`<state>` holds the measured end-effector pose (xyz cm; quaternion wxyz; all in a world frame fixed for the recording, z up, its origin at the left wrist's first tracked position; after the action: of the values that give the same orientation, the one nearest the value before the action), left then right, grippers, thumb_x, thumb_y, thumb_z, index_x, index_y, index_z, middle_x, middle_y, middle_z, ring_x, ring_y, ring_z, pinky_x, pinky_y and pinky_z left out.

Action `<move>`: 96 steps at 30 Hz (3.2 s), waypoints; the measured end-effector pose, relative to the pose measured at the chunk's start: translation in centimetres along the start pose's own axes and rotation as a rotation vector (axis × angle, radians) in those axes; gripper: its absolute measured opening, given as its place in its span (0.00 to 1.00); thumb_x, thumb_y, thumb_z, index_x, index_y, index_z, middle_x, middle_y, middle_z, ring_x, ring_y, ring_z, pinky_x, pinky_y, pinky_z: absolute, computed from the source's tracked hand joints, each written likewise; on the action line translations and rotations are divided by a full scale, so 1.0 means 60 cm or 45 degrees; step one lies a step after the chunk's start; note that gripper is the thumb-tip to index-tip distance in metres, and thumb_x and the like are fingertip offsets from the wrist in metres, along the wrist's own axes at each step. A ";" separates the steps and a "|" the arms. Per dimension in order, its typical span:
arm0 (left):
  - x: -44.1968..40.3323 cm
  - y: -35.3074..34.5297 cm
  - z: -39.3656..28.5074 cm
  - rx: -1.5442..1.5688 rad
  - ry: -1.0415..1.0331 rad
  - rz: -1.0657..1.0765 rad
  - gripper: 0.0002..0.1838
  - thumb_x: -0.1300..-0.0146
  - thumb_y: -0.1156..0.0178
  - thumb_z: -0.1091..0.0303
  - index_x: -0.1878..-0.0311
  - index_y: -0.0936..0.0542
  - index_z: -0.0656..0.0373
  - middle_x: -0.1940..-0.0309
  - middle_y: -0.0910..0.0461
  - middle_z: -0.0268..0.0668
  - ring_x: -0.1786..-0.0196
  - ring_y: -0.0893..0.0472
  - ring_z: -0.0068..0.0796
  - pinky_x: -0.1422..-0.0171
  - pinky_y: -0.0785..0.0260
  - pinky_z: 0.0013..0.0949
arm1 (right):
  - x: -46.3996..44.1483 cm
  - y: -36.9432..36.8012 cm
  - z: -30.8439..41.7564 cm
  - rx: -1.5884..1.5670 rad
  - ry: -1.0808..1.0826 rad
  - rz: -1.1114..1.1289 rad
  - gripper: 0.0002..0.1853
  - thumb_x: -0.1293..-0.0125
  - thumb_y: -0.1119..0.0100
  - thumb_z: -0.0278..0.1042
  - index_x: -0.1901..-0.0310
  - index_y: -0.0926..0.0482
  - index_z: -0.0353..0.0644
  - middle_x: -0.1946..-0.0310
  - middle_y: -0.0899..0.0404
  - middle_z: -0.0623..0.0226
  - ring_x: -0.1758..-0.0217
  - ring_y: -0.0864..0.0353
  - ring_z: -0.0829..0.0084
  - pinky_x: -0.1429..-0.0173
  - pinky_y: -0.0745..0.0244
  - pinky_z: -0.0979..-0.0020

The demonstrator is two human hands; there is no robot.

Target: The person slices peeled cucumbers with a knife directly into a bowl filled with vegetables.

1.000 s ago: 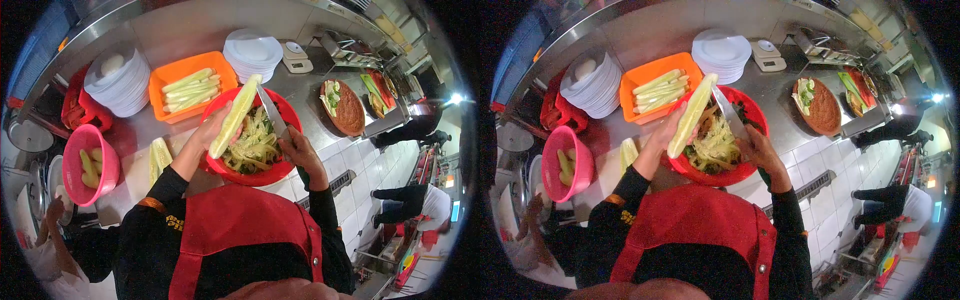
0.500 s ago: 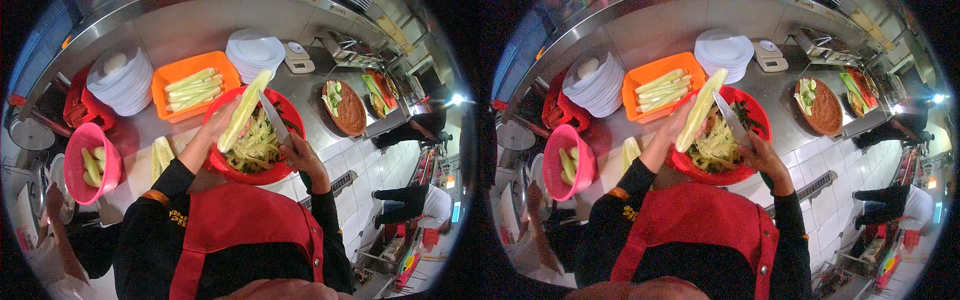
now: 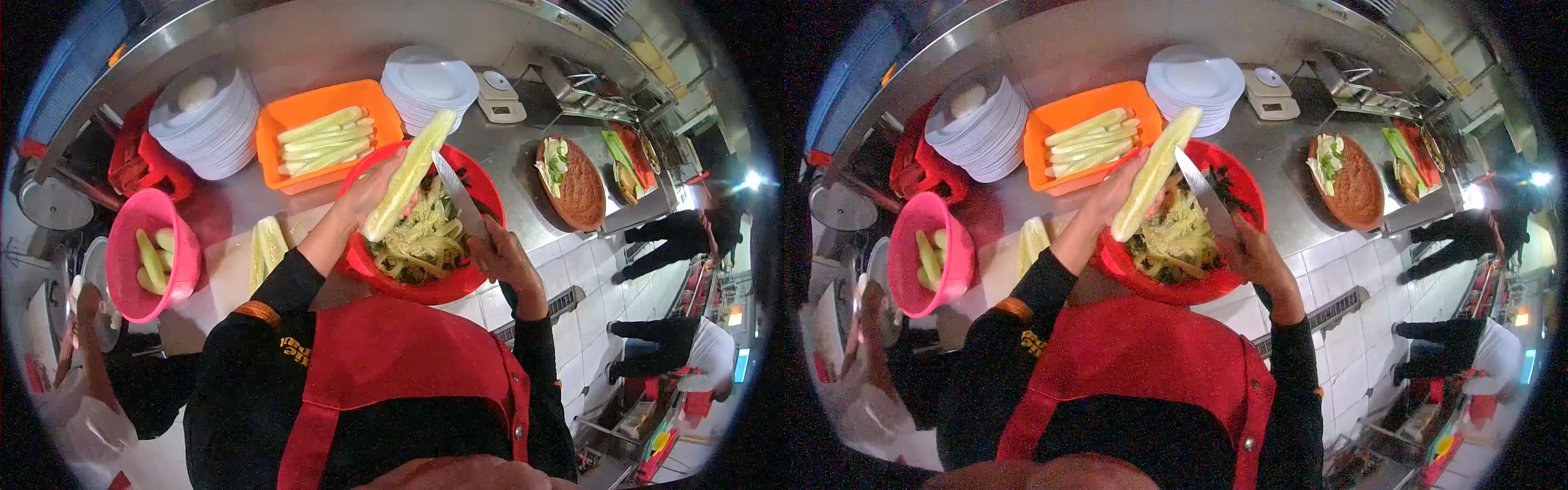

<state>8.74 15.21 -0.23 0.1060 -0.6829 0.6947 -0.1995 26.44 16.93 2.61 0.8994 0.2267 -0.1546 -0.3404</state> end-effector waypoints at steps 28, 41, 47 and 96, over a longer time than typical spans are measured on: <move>-0.051 0.016 0.004 0.012 0.066 -0.137 0.28 0.35 0.60 0.41 0.58 0.27 0.59 0.78 0.27 0.36 0.81 0.27 0.23 0.80 0.32 0.28 | 0.005 -0.014 -0.023 0.110 -0.005 0.043 0.12 0.38 0.46 0.31 0.56 0.33 0.36 0.89 0.31 0.69 0.91 0.33 0.80 0.89 0.40 0.75; -0.069 0.021 -0.024 0.000 -0.113 -0.192 0.25 0.33 0.62 0.43 0.62 0.28 0.57 0.80 0.26 0.34 0.81 0.27 0.21 0.77 0.33 0.25 | 0.018 -0.066 -0.039 -0.024 -0.120 0.266 0.10 0.37 0.47 0.32 0.58 0.32 0.38 0.86 0.30 0.70 0.88 0.33 0.81 0.88 0.39 0.76; -0.072 0.025 -0.009 0.100 -0.036 -0.216 0.24 0.33 0.63 0.43 0.60 0.30 0.55 0.79 0.27 0.34 0.81 0.28 0.23 0.78 0.33 0.27 | 0.030 -0.074 -0.034 0.042 -0.153 0.326 0.14 0.37 0.46 0.35 0.54 0.33 0.37 0.85 0.27 0.68 0.88 0.29 0.79 0.85 0.37 0.74; -0.018 0.018 -0.062 0.561 -0.584 -0.709 0.34 0.41 0.69 0.29 0.52 0.36 0.52 0.83 0.37 0.32 0.85 0.34 0.28 0.83 0.38 0.31 | 0.005 -0.089 0.080 0.847 0.335 -0.473 0.07 0.32 0.62 0.32 0.62 0.36 0.39 0.78 0.30 0.51 0.78 0.24 0.52 0.78 0.29 0.59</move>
<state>6.25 16.74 2.49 0.3433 -0.8323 0.3828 -0.2072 21.69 11.69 3.97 0.7123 0.5711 -0.0964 -0.3965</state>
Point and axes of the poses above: each hand's wrist, its own x-axis away from the middle knuckle, its own y-axis out of the back of the hand, z = x × y, the point moved 10 cm from there along -x, towards the middle knuckle
